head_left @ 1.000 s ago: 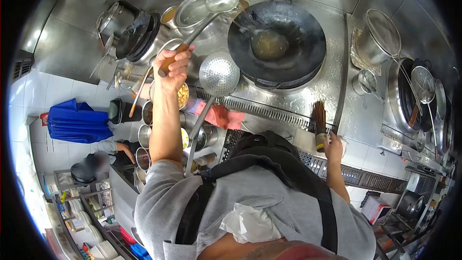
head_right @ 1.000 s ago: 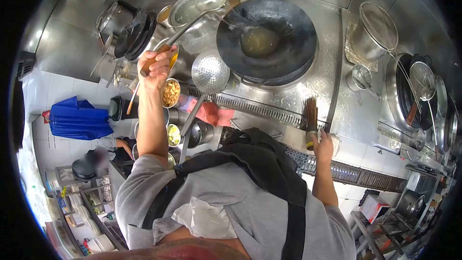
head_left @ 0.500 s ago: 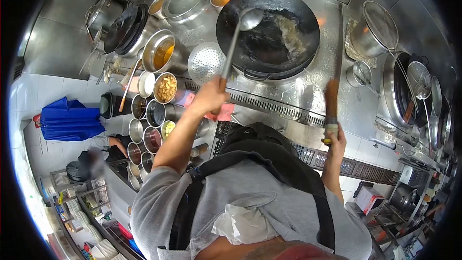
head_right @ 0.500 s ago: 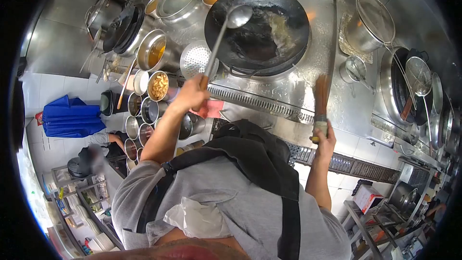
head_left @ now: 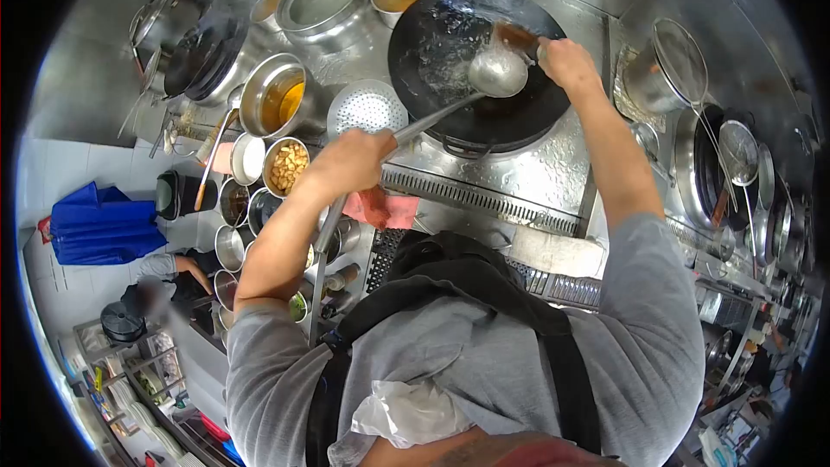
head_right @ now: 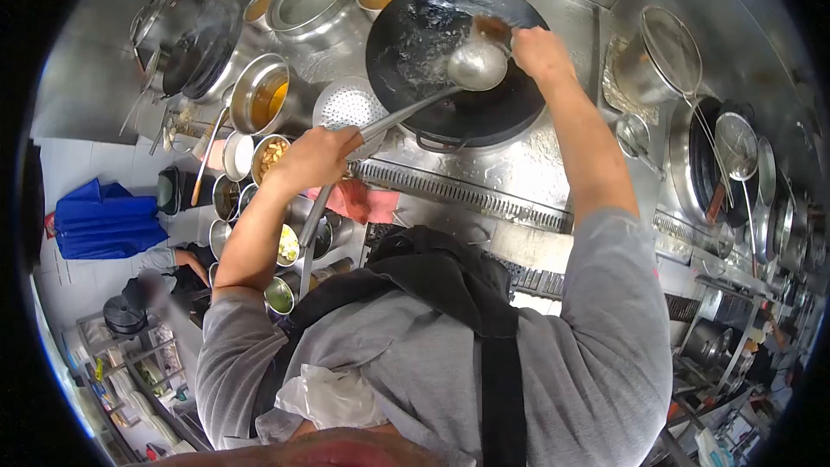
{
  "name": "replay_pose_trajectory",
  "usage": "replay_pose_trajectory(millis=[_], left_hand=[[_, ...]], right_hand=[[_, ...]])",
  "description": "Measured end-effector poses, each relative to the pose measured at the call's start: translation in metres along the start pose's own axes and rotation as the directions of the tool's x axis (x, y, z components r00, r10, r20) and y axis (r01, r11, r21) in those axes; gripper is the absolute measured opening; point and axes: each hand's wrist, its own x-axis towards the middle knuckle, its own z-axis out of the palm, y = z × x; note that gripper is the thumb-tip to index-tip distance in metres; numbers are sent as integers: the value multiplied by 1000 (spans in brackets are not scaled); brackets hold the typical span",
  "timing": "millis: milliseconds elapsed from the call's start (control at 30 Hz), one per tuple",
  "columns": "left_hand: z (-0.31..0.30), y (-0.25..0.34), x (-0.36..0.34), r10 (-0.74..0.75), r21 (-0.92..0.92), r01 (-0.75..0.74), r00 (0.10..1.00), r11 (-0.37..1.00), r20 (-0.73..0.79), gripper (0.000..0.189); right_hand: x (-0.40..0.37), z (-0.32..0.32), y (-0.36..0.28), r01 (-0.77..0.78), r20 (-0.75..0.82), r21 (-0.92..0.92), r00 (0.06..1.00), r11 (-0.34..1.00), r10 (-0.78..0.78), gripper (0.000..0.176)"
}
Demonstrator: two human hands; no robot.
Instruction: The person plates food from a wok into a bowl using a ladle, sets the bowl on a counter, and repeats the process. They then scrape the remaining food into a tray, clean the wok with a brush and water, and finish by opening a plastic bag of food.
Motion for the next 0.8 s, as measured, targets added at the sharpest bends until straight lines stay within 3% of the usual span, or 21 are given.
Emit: replay_pose_trajectory(millis=[33,100,133,167,200,267,300,333,367,400,433,467,533,567,633,667,700,733,800], left_hand=[[-2,-15,-4,25,-126,-23,999,992,20,46],[21,-64,-19,60,-220,-62,998,973,-17,51],[40,-83,-32,-87,-736,180,983,653,163,51],[52,-90,-44,-91,-917,394,917,59,388,51],[58,-87,-58,-90,-913,404,913,61,398,51],[63,-83,-71,-164,-861,451,891,233,422,48],[65,-80,-71,-162,-863,450,892,231,422,48],[68,-76,-71,-264,-776,433,900,458,346,44],[70,-71,-73,-343,-626,422,905,656,251,39],[76,-71,-72,-345,-621,420,906,661,246,39],[86,-74,-67,-269,-471,219,962,855,-42,37],[91,-72,-62,-110,-237,38,947,971,-300,34],[80,-49,-55,-159,-262,83,945,962,-284,34],[75,-40,-52,-217,-292,136,940,947,-263,33],[78,-37,-52,-193,-251,120,938,960,-287,33],[79,-37,-51,-211,-295,123,934,948,-288,33],[81,-36,-52,-233,-342,127,929,931,-289,32],[87,-34,-58,-228,-334,125,930,934,-289,32],[95,-29,-67,-324,-772,217,946,597,16,26]], right_hand=[[0,3,-2,17,-2,-3,1000,1000,-17,29],[-14,16,-2,-112,-282,308,938,945,203,37],[-21,36,6,-124,-176,412,961,903,212,51],[-34,40,3,-137,-14,306,989,942,148,48],[-49,47,4,-65,33,288,998,955,58,45],[-65,42,24,-99,43,267,995,959,90,46],[-69,38,28,-110,54,243,994,964,100,48],[-69,32,32,-101,52,242,994,965,91,48],[-73,13,28,-196,31,362,980,911,199,49],[-76,2,24,-282,17,479,950,831,313,50],[-81,-1,16,-281,7,483,948,829,318,50],[-86,-3,5,-205,-37,590,959,781,280,51],[-91,10,-3,-2,-129,710,983,704,132,51],[-87,9,2,1,-136,713,981,701,136,51],[-84,11,10,97,-75,386,994,917,-73,50],[-88,-19,5,-53,-48,291,996,955,70,49],[-90,-26,13,-54,-61,295,995,954,75,49],[-94,-28,25,-150,-136,380,967,913,215,48],[-105,-36,33,-242,-190,585,887,774,421,47]])
